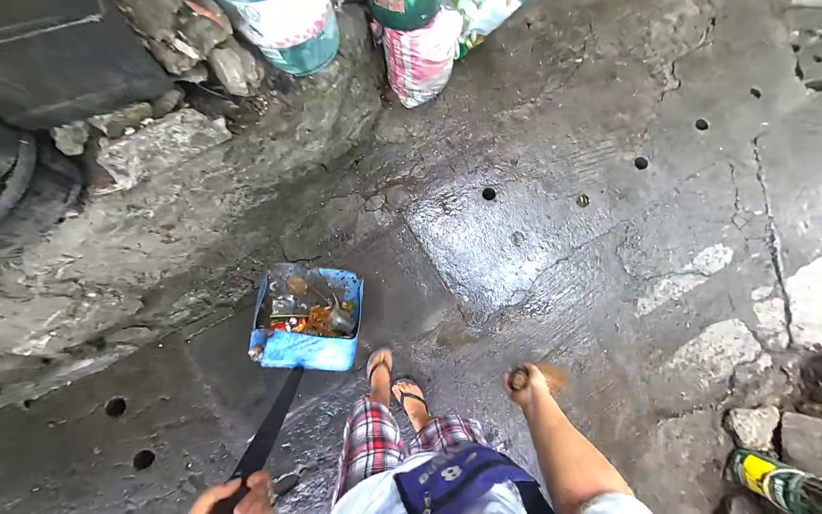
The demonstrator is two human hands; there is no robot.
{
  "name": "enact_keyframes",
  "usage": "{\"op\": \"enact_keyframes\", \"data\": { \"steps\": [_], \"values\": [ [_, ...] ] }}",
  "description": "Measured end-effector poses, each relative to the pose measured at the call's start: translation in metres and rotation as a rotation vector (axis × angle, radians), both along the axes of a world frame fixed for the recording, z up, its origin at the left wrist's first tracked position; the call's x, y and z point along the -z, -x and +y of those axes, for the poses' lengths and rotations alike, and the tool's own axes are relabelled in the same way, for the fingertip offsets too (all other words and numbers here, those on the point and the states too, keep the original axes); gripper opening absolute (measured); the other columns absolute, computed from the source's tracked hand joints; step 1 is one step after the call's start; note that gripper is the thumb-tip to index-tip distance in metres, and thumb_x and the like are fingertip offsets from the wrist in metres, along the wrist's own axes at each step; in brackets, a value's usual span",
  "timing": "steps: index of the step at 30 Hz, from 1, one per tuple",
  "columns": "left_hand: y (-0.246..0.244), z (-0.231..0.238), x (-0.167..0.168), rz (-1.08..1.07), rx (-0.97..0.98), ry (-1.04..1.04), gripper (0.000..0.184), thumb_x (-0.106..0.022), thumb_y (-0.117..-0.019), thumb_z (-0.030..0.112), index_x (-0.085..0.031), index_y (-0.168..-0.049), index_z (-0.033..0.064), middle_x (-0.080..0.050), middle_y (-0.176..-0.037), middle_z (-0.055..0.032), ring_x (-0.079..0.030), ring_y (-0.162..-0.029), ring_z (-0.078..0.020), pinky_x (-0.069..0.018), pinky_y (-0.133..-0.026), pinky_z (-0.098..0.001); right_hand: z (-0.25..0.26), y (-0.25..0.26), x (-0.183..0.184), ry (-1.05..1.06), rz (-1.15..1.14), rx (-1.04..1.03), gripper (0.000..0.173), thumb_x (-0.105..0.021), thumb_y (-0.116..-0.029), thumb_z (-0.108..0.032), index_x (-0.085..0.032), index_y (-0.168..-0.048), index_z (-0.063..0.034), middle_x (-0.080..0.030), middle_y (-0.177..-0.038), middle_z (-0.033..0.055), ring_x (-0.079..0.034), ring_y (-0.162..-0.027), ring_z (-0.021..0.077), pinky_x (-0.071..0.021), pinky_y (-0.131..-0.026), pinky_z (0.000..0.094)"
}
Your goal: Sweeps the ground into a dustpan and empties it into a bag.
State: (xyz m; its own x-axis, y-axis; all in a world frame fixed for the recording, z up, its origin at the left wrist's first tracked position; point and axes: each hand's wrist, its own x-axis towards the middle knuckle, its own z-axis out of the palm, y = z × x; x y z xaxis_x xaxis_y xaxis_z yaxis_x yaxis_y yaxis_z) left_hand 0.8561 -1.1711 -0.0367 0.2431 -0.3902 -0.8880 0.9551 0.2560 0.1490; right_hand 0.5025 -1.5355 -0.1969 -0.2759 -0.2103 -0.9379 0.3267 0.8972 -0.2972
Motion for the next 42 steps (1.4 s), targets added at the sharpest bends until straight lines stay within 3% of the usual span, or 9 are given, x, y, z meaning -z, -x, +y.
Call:
{"op": "enact_keyframes", "data": {
  "steps": [4, 9, 14, 17, 22, 28, 33, 37, 42],
  "values": [
    [-0.021, -0.046, 0.014, -0.021, 0.007, -0.043, 0.023, -0.044, -0.0937, 0.019, -0.059, -0.094, 0.0016, -0.066, -0.082, -0.0102, -0.06, -0.052, -0.0074, -0.0502, -0.044, -0.017, -0.031, -0.07, -0.001, -0.012, -0.248, -0.688, 0.059, -0.057, -0.1028, -0.026, -0.031, -0.155, -0.022, -0.061, -0.089, 0.0151, -0.062, -0.061, 0.0254, -0.0553, -0.052, 0.0403],
    [-0.041, -0.111, 0.037, 0.011, -0.007, -0.159, 0.024, -0.038, -0.0949, 0.019, -0.055, -0.091, 0.0034, -0.063, -0.073, -0.0082, -0.057, -0.046, -0.0065, -0.0474, -0.039, -0.0166, -0.081, -0.101, -0.043, 0.143, -0.277, -1.201, 0.091, -0.069, -0.092, -0.019, -0.016, -0.165, -0.0274, -0.066, -0.103, 0.017, -0.067, -0.066, 0.0266, -0.0601, -0.058, 0.0456],
    [-0.064, -0.169, 0.06, 0.063, -0.053, -0.208, 0.023, -0.036, -0.0956, 0.018, -0.054, -0.091, 0.0043, -0.061, -0.071, -0.0072, -0.055, -0.045, -0.0062, -0.0459, -0.038, -0.0165, -0.144, -0.221, -0.045, 0.136, -0.317, -1.433, 0.074, -0.07, -0.0905, -0.021, -0.037, -0.156, -0.0139, -0.067, -0.114, 0.0168, -0.069, -0.083, 0.0259, -0.0605, -0.071, 0.0449],
    [-0.079, -0.175, 0.061, 0.105, -0.103, -0.139, 0.027, -0.039, -0.0945, 0.021, -0.057, -0.091, 0.0013, -0.063, -0.073, -0.0082, -0.057, -0.046, -0.0061, -0.0481, -0.039, -0.0163, -0.229, -0.253, 0.002, 0.09, -0.084, -1.636, 0.073, -0.077, -0.0895, -0.023, -0.045, -0.155, -0.0203, -0.064, -0.128, 0.0221, -0.068, -0.102, 0.035, -0.0566, -0.087, 0.0555],
    [-0.084, -0.175, 0.038, 0.111, -0.079, -0.073, 0.027, -0.045, -0.0922, 0.021, -0.063, -0.094, 0.0001, -0.067, -0.08, -0.009, -0.059, -0.051, -0.0065, -0.0495, -0.043, -0.0165, -0.342, -0.216, 0.027, 0.175, 0.318, -1.428, 0.074, -0.078, -0.0876, -0.023, -0.045, -0.154, -0.0193, -0.065, -0.125, 0.0268, -0.068, -0.104, 0.0419, -0.056, -0.087, 0.0623],
    [-0.08, -0.254, 0.021, 0.082, -0.061, -0.192, 0.036, -0.029, -0.0988, 0.023, -0.058, -0.089, 0.0045, -0.065, -0.073, -0.0059, -0.06, -0.05, -0.0061, -0.05, -0.044, -0.0168, -0.328, -0.268, -0.017, 0.268, 0.046, -1.621, 0.081, -0.072, -0.0891, -0.03, -0.036, -0.16, -0.0204, -0.066, -0.131, 0.0174, -0.069, -0.109, 0.0292, -0.056, -0.095, 0.0526],
    [-0.078, -0.308, 0.015, 0.082, -0.072, -0.147, 0.023, -0.046, -0.0915, 0.021, -0.062, -0.091, 0.0041, -0.066, -0.077, -0.0057, -0.061, -0.054, -0.006, -0.0518, -0.047, -0.017, -0.412, -0.303, 0.018, 0.194, -0.013, -1.924, 0.068, -0.078, -0.0883, -0.03, -0.052, -0.151, -0.0267, -0.066, -0.133, 0.0184, -0.063, -0.123, 0.0358, -0.048, -0.105, 0.0602],
    [-0.054, -0.375, -0.004, 0.054, -0.047, -0.179, 0.02, -0.047, -0.0902, 0.019, -0.06, -0.092, 0.0043, -0.065, -0.078, -0.0058, -0.061, -0.054, -0.0065, -0.0513, -0.046, -0.0177, -0.546, -0.223, 0.049, 0.145, 0.205, -1.646, 0.064, -0.075, -0.0904, -0.031, -0.053, -0.15, -0.0225, -0.066, -0.127, 0.0237, -0.066, -0.112, 0.0418, -0.052, -0.094, 0.0647],
    [-0.035, -0.465, -0.014, 0.027, -0.034, -0.217, 0.027, -0.04, -0.0947, 0.02, -0.061, -0.092, 0.0036, -0.067, -0.078, -0.0079, -0.06, -0.052, -0.0071, -0.0505, -0.045, -0.018, -0.622, -0.108, -0.024, 0.278, 0.273, -1.205, 0.068, -0.071, -0.0916, -0.027, -0.045, -0.154, -0.0197, -0.067, -0.116, 0.0213, -0.07, -0.085, 0.032, -0.0596, -0.073, 0.0533]
  ]
}}
